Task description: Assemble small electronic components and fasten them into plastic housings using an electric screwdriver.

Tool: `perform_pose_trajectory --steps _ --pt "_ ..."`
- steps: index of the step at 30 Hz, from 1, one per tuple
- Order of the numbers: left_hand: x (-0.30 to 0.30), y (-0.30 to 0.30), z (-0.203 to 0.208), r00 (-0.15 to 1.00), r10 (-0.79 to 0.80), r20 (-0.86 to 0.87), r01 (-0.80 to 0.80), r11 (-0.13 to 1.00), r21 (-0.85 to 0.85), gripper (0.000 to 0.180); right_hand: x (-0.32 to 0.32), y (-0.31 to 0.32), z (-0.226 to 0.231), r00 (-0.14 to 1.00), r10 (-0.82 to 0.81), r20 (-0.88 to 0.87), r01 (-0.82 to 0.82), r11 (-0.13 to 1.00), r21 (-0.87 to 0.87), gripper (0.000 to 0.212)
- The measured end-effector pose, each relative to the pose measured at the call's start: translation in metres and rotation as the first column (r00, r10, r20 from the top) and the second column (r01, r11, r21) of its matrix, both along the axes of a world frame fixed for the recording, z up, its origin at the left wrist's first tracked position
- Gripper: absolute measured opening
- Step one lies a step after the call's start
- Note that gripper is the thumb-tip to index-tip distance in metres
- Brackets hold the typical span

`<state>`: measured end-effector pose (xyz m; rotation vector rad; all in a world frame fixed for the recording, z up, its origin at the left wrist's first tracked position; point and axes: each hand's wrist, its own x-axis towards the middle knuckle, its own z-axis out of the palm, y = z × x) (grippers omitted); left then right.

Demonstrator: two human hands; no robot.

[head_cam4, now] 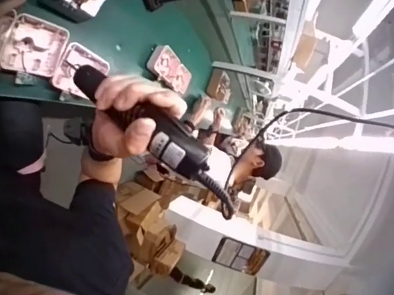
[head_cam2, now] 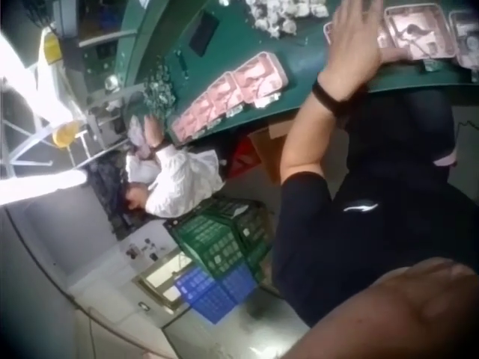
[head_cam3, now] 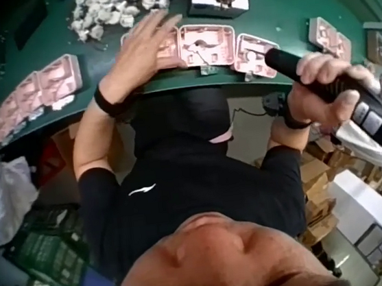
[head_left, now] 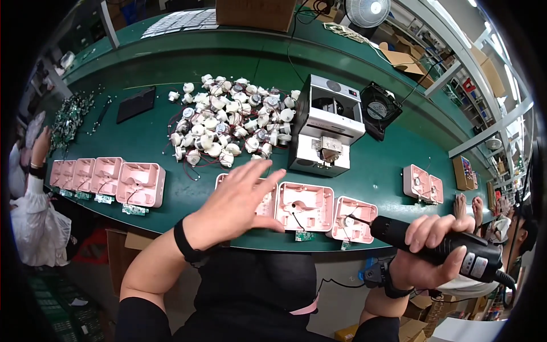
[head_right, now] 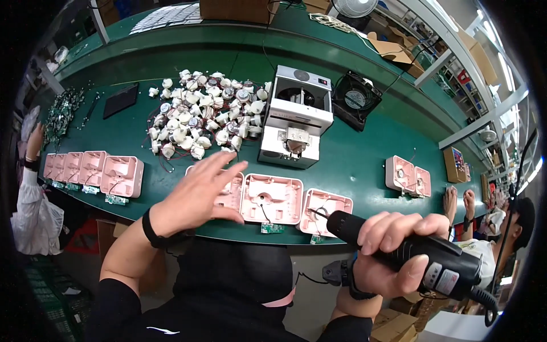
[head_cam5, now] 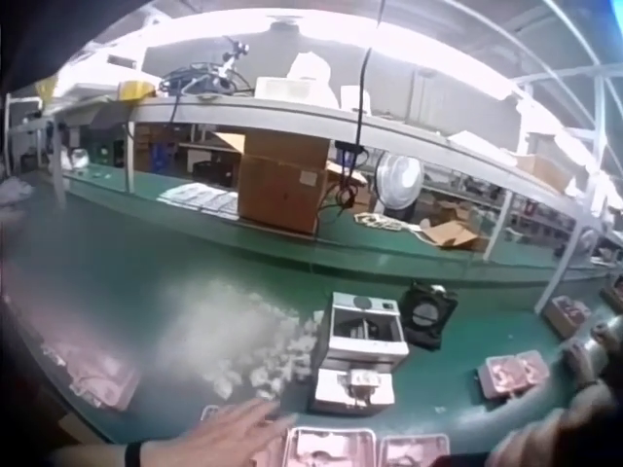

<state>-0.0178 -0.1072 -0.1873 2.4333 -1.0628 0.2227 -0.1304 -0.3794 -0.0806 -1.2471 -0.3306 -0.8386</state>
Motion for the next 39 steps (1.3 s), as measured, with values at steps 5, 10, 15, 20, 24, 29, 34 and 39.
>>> perform_pose_trajectory --steps 5,10,15,20,24,29,34,39 --pt "0.057 0.023 0.02 0.974 0.174 -0.147 -0.15 0.976 0.16 0.04 -0.013 -0.004 -0.004 1.0 -0.021 -0.021 0.02 1.0 -0.019 0.047" --pt "0.079 -0.001 -0.003 0.98 0.189 -0.062 -0.162 0.937 0.309 0.034 -0.013 0.008 -0.009 0.995 0.014 -0.094 -0.012 1.0 0.029 0.053" --pt "0.086 -0.013 -0.005 0.977 0.204 -0.067 -0.16 0.899 0.407 0.034 -0.018 0.008 -0.007 0.989 0.017 -0.146 -0.013 0.999 0.031 0.055" --pt "0.09 0.019 0.038 0.882 0.145 -0.449 -0.04 0.971 0.235 0.029 -0.031 -0.002 -0.005 0.988 -0.052 -0.144 0.054 0.999 0.005 0.056" --pt "0.084 0.051 0.069 0.707 0.078 -0.703 -0.039 0.997 0.071 0.033 -0.03 -0.003 -0.009 0.987 -0.059 -0.147 0.062 0.998 0.017 0.057" --pt "0.059 0.058 0.086 0.485 -0.237 -0.841 -0.23 0.894 -0.385 0.035 -0.022 0.007 -0.014 0.988 0.005 -0.152 0.004 0.998 0.059 0.058" --pt "0.032 0.046 0.072 0.409 -0.431 -0.804 -0.238 0.8 -0.55 0.035 -0.014 0.017 -0.016 0.991 0.093 -0.098 -0.093 0.996 0.011 0.046" --pt "0.012 0.017 0.058 0.434 -0.474 -0.766 -0.202 0.778 -0.595 0.042 -0.017 0.025 -0.013 0.982 0.112 -0.153 -0.111 0.994 0.012 0.047"
